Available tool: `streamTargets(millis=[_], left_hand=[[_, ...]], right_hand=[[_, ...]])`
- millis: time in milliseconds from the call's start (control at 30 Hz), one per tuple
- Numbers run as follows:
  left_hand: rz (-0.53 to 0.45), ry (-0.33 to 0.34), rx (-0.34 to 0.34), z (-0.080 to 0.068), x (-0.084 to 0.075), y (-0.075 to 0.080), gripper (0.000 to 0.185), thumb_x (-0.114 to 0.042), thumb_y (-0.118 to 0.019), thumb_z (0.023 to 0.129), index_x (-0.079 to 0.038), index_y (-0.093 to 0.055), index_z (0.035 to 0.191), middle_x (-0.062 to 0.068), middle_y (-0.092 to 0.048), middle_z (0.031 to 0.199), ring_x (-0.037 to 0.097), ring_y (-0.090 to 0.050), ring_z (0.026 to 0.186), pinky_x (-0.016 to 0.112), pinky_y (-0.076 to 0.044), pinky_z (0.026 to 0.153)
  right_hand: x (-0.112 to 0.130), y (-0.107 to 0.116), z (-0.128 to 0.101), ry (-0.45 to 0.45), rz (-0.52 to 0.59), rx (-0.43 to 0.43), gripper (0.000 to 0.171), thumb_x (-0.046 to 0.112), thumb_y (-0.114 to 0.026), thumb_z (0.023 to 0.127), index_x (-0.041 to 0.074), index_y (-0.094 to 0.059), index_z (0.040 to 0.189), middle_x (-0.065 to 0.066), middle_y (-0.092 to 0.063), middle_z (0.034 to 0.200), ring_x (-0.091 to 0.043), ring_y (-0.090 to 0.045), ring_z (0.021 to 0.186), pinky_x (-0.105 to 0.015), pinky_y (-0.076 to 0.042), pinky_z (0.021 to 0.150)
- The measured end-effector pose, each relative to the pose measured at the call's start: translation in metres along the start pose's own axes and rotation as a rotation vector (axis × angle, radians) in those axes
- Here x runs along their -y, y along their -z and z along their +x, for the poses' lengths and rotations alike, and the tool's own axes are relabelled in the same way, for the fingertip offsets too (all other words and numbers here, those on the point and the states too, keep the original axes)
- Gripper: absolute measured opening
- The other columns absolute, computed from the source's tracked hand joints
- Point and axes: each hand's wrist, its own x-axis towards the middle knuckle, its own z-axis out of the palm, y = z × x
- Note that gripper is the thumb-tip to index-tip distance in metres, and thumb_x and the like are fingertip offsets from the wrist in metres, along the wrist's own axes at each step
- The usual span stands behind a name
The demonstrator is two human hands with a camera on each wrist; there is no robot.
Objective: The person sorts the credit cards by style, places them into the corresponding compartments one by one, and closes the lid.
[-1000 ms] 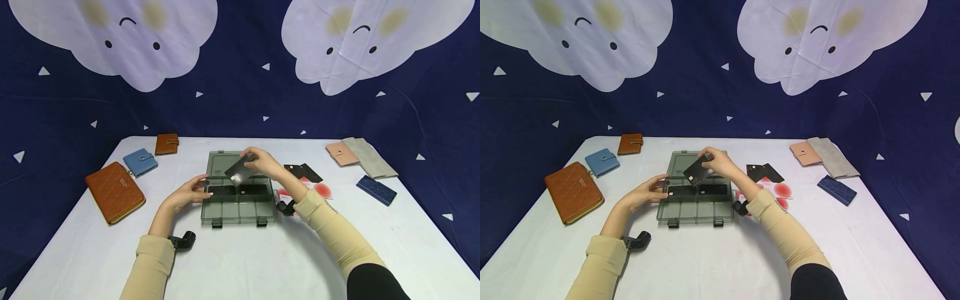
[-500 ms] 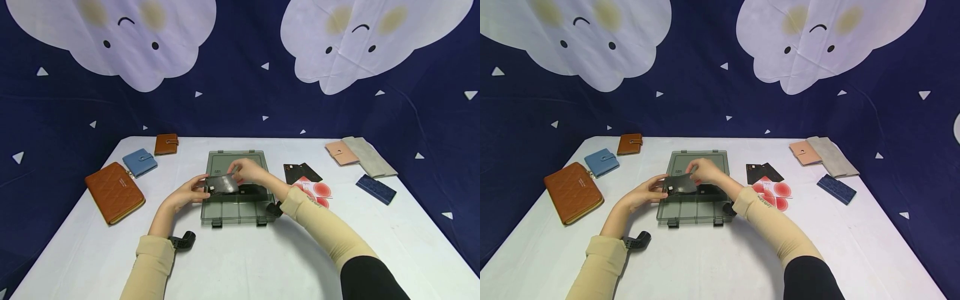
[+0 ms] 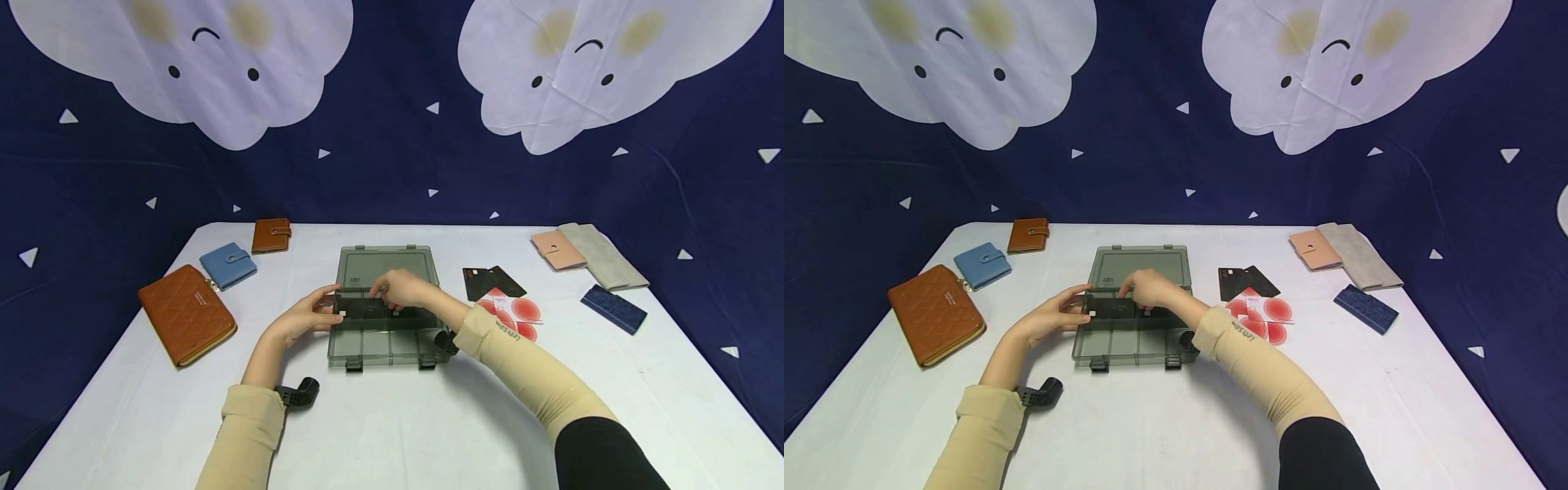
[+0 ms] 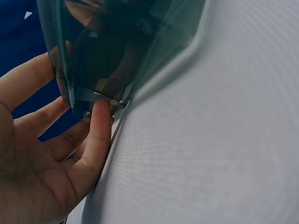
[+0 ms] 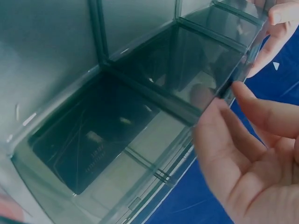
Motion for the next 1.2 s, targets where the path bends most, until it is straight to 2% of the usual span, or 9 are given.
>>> streamTargets(millis=[133,267,467,700,800,933,1067,1200], left_hand=[[0.006,0.001,0.004,0.000,0.000,0.000,0.076,-0.010,-0.064,0.085,-0.008,-0.020,0.147,0.028,-0.027,0.141,0.035,-0.045,0.116,0.038,-0.048,0.087],[0.017,0.005,0.001,0.000,0.000,0.000,0.077,-0.011,-0.064,0.085,-0.009,-0.019,0.148,0.028,-0.024,0.143,0.039,-0.039,0.123,0.041,-0.047,0.090],[0.017,0.004,-0.006,-0.001,-0.001,0.000,0.076,-0.010,-0.064,0.085,-0.009,-0.020,0.148,0.028,-0.021,0.145,0.040,-0.036,0.125,0.040,-0.047,0.089],[0.014,0.000,-0.007,-0.002,-0.002,-0.001,0.076,-0.009,-0.064,0.085,-0.008,-0.020,0.147,0.028,-0.023,0.144,0.039,-0.038,0.123,0.038,-0.048,0.088],[0.015,0.005,-0.011,-0.002,-0.002,-0.001,0.075,-0.009,-0.064,0.085,-0.008,-0.021,0.147,0.028,-0.024,0.143,0.037,-0.041,0.121,0.037,-0.048,0.088],[0.017,0.007,-0.019,-0.002,-0.002,0.000,0.075,-0.009,-0.064,0.085,-0.008,-0.022,0.147,0.028,-0.027,0.141,0.033,-0.045,0.116,0.036,-0.049,0.086],[0.011,0.007,-0.018,-0.002,-0.001,-0.001,0.076,-0.008,-0.065,0.084,-0.008,-0.023,0.147,0.028,-0.031,0.137,0.029,-0.047,0.110,0.035,-0.049,0.085],[0.018,0.011,-0.024,-0.001,0.000,-0.001,0.076,-0.009,-0.066,0.084,-0.010,-0.024,0.147,0.027,-0.031,0.138,0.030,-0.047,0.113,0.035,-0.049,0.085]], right_hand=[[-0.001,0.002,-0.003,-0.012,-0.060,0.061,0.037,-0.005,-0.047,0.091,0.009,-0.059,0.123,-0.012,-0.061,0.092,-0.023,-0.056,0.072,-0.033,-0.051,0.065],[-0.004,0.007,-0.006,0.007,-0.045,0.073,0.036,0.001,-0.052,0.091,0.009,-0.057,0.126,-0.013,-0.062,0.105,-0.025,-0.060,0.082,-0.036,-0.051,0.066],[-0.022,0.030,-0.018,0.032,0.073,-0.014,0.034,0.005,-0.055,0.091,0.005,-0.056,0.125,-0.018,-0.061,0.115,-0.026,-0.060,0.096,-0.039,-0.050,0.077],[-0.071,0.055,-0.034,-0.021,0.252,-0.145,0.037,0.008,-0.051,0.093,-0.002,-0.049,0.129,-0.024,-0.057,0.116,-0.035,-0.057,0.101,-0.046,-0.047,0.081],[-0.093,0.056,-0.039,-0.076,0.324,-0.199,0.040,0.009,-0.049,0.093,-0.004,-0.046,0.131,-0.028,-0.054,0.119,-0.038,-0.054,0.106,-0.050,-0.045,0.086],[-0.116,0.053,-0.041,-0.182,0.336,-0.327,0.044,0.011,-0.053,0.090,-0.005,-0.045,0.130,-0.028,-0.052,0.120,-0.037,-0.053,0.105,-0.046,-0.045,0.085],[-0.131,0.049,-0.044,-0.343,0.196,-0.447,0.051,0.019,-0.063,0.084,-0.004,-0.044,0.126,-0.029,-0.049,0.120,-0.040,-0.049,0.106,-0.047,-0.041,0.088],[-0.136,0.046,-0.047,-0.481,0.059,-0.430,0.068,0.030,-0.070,0.078,-0.002,-0.037,0.129,-0.032,-0.039,0.125,-0.047,-0.040,0.114,-0.055,-0.035,0.093]])
